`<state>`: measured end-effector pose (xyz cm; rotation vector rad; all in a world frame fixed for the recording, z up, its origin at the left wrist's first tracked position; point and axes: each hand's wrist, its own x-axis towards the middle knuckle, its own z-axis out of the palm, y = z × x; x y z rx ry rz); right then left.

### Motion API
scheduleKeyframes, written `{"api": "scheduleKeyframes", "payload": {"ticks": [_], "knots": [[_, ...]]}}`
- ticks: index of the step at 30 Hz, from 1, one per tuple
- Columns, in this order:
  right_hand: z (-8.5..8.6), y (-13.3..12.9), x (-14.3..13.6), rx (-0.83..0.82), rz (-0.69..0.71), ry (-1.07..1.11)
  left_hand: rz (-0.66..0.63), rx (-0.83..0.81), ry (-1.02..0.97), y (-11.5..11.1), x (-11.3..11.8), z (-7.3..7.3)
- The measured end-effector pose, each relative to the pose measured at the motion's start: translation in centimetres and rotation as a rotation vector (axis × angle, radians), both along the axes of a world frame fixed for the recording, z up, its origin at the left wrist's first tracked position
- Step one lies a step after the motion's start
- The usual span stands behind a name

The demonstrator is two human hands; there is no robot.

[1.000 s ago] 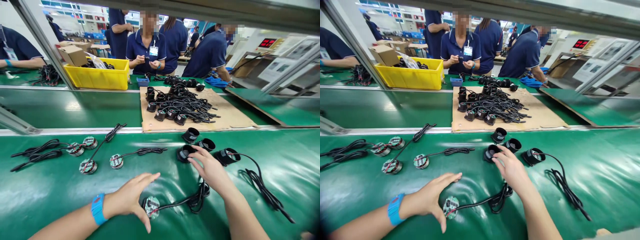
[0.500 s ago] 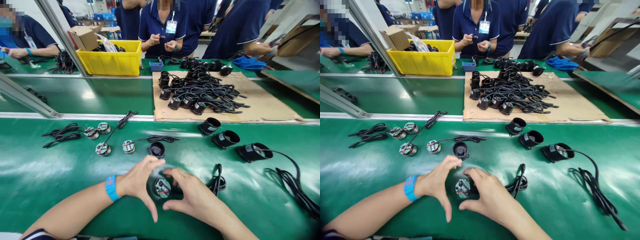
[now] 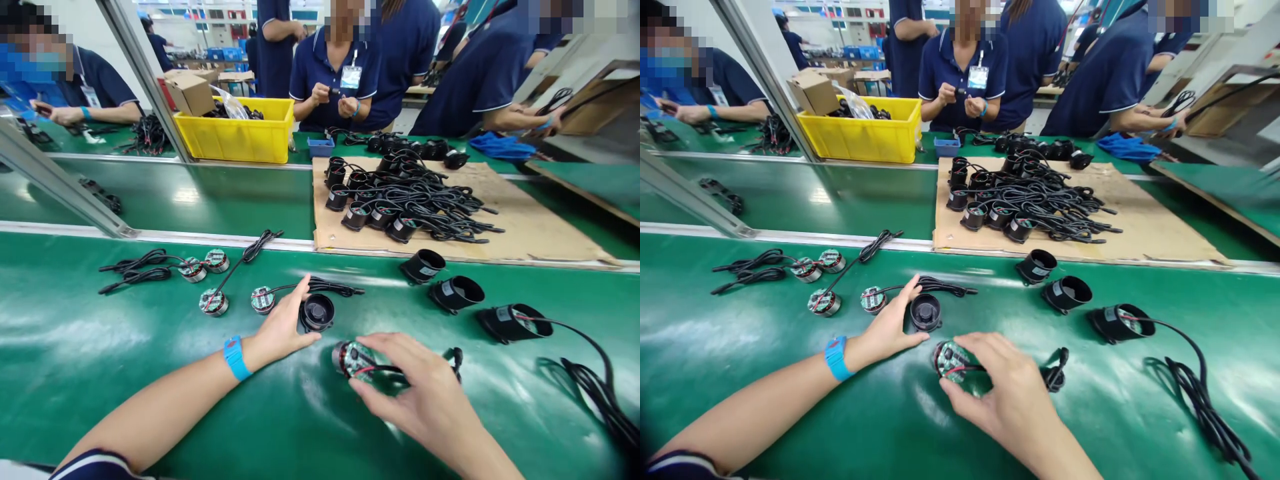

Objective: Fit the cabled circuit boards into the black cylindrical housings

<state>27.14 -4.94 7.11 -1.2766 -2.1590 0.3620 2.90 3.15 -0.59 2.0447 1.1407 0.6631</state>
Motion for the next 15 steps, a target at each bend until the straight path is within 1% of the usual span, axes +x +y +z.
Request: {"api": "scheduleKeyframes", "payload": {"ticks": [3, 4, 6, 8, 11, 13, 15], "knots": [[1.7, 1.3, 0.0, 0.120, -0.056, 0.036, -0.043, -0.050, -0.001, -0.9, 0.0, -0.1], [1.9, 1.7, -0.3, 0.147, -0.059, 0.049, -0.065, -0.063, -0.009, -1.2, 0.0, -0.3], [1.7, 2.5, -1.3, 0.161, -0.039, 0.059, -0.092, -0.073, -0.021, -1.8, 0.1, -0.6], [1.1, 3.0, -2.5, 0.098, -0.019, 0.005, -0.094, -0.070, -0.027, -2.1, 0.2, -1.0], [0.6, 3.4, -3.8, -0.098, -0.036, -0.168, -0.090, -0.051, -0.019, -2.0, 0.1, -1.6], [0.8, 3.6, -4.2, -0.207, -0.067, -0.250, -0.091, -0.024, -0.014, -1.8, 0.1, -1.9], [1.1, 3.8, -4.2, -0.267, -0.086, -0.277, -0.091, -0.002, -0.014, -1.6, 0.0, -2.0]]}}
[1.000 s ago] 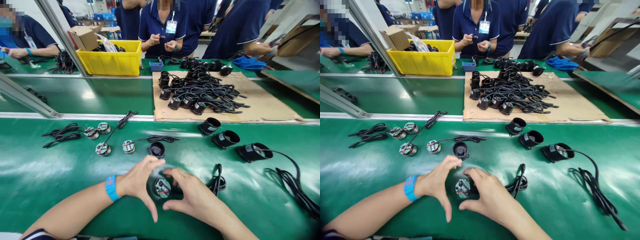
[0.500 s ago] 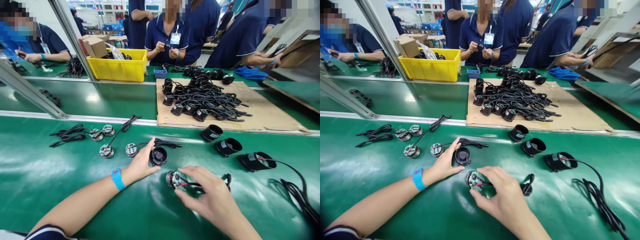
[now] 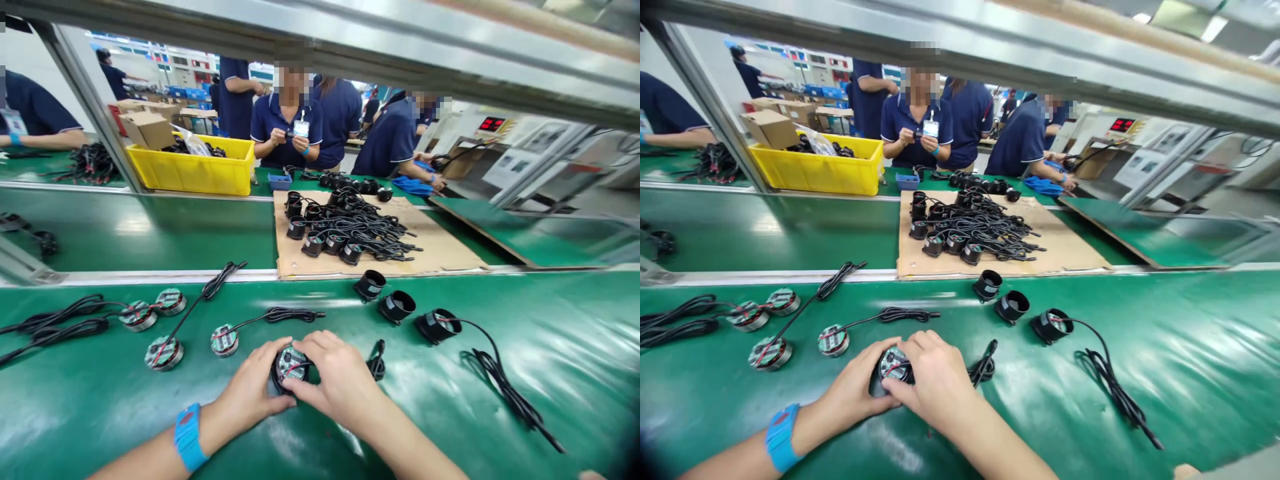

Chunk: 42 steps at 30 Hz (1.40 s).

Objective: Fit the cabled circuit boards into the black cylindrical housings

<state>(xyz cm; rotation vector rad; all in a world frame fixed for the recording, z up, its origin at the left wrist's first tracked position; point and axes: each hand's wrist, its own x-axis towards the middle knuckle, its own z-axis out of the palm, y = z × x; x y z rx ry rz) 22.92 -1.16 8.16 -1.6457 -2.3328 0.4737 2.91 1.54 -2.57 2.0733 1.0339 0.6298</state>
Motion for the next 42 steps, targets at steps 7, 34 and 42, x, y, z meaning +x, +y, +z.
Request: {"api": "scheduleKeyframes", "payload": {"ticks": [7, 34, 42], "knots": [[-1.6, 0.2, 0.9, -0.036, 0.017, 0.123, 0.019, 0.117, -0.002, 0.3, 0.2, 1.0], [-3.0, -1.7, 7.8, -0.088, 0.016, 0.341, -0.010, 0.308, 0.071, 0.2, -0.2, 3.5], [-3.4, -1.9, 7.8, -0.071, 0.014, 0.334, -0.037, 0.315, 0.063, 0.2, -0.2, 3.6]]}}
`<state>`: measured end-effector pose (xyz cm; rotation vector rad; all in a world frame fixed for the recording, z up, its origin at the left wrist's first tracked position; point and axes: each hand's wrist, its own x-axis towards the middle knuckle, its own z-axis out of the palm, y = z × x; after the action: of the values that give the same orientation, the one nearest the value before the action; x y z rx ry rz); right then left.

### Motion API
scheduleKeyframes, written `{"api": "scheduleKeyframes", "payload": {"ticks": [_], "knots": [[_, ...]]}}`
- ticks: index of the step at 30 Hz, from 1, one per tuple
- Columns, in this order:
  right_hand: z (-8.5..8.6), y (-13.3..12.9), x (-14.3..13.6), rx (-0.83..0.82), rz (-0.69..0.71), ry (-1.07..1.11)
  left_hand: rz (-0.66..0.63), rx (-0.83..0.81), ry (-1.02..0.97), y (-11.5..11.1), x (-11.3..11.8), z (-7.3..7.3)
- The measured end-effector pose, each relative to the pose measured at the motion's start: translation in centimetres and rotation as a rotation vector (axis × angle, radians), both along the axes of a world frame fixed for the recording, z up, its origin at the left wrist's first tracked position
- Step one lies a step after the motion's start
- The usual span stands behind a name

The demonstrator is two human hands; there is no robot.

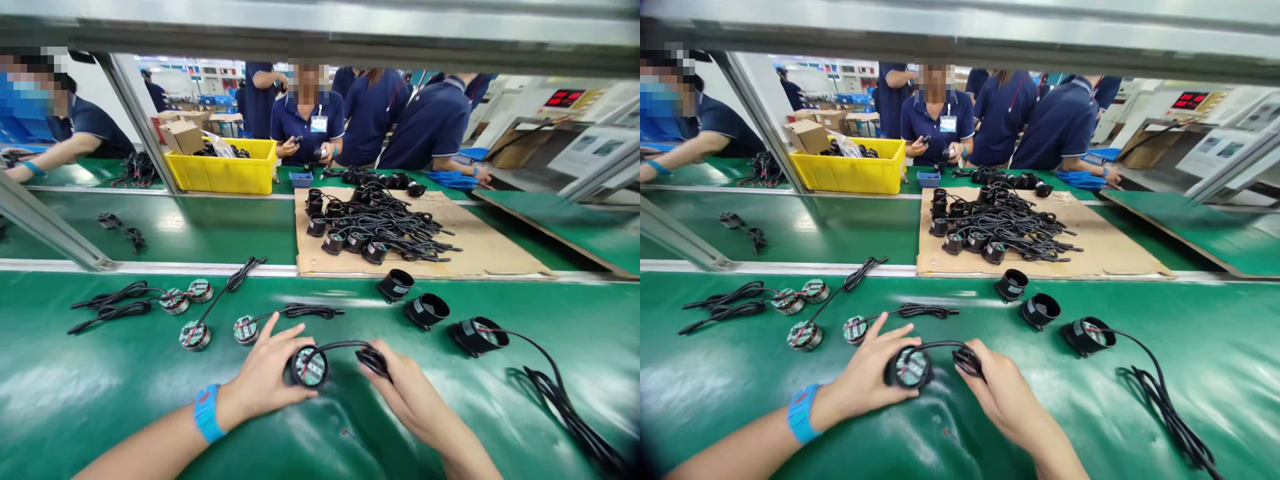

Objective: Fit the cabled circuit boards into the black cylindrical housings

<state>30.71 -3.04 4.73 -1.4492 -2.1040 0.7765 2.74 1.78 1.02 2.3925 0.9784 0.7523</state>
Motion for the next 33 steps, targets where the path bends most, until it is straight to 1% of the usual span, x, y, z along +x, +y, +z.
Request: {"api": "scheduleKeyframes", "payload": {"ticks": [2, 6, 10, 13, 15, 20, 23, 25, 27, 28, 30, 32, 33], "knots": [[-0.1, 0.0, 0.0, -0.018, -0.003, -0.032, -0.023, -0.016, 0.026, 0.0, 0.0, -0.1], [-0.1, 0.1, -0.1, -0.023, 0.007, -0.026, -0.006, 0.016, -0.017, 0.1, -0.1, -0.1], [0.1, 0.2, 0.0, -0.042, 0.010, -0.086, -0.065, -0.045, 0.048, 0.2, 0.0, 0.1], [0.3, 0.1, 0.2, -0.057, -0.003, -0.096, -0.051, -0.031, 0.034, 0.2, 0.1, 0.3], [0.5, 0.0, 0.3, -0.064, -0.005, -0.116, -0.068, -0.040, 0.041, 0.2, 0.1, 0.3], [1.1, -0.1, 0.7, -0.046, -0.008, -0.157, -0.037, -0.065, 0.018, 0.2, 0.0, 0.0], [1.6, -0.6, 1.9, -0.073, -0.032, -0.181, -0.110, -0.125, 0.083, 0.1, 0.2, -0.3], [1.7, -1.1, 3.1, -0.141, -0.072, -0.276, -0.151, -0.160, 0.139, 0.1, 0.2, -0.6], [1.9, -1.7, 4.2, -0.218, -0.106, -0.369, -0.217, -0.162, 0.169, 0.2, 0.1, -0.9], [2.0, -1.9, 4.4, -0.229, -0.118, -0.383, -0.253, -0.143, 0.172, 0.2, 0.0, -1.1], [2.3, -2.0, 3.6, -0.162, -0.139, -0.342, -0.291, -0.088, 0.177, 0.2, -0.2, -1.6], [2.5, -1.7, 1.5, -0.037, -0.109, -0.265, -0.268, -0.049, 0.172, 0.2, -0.4, -2.2], [2.5, -1.3, 0.1, 0.016, -0.064, -0.237, -0.254, -0.039, 0.163, 0.3, -0.6, -2.7]]}}
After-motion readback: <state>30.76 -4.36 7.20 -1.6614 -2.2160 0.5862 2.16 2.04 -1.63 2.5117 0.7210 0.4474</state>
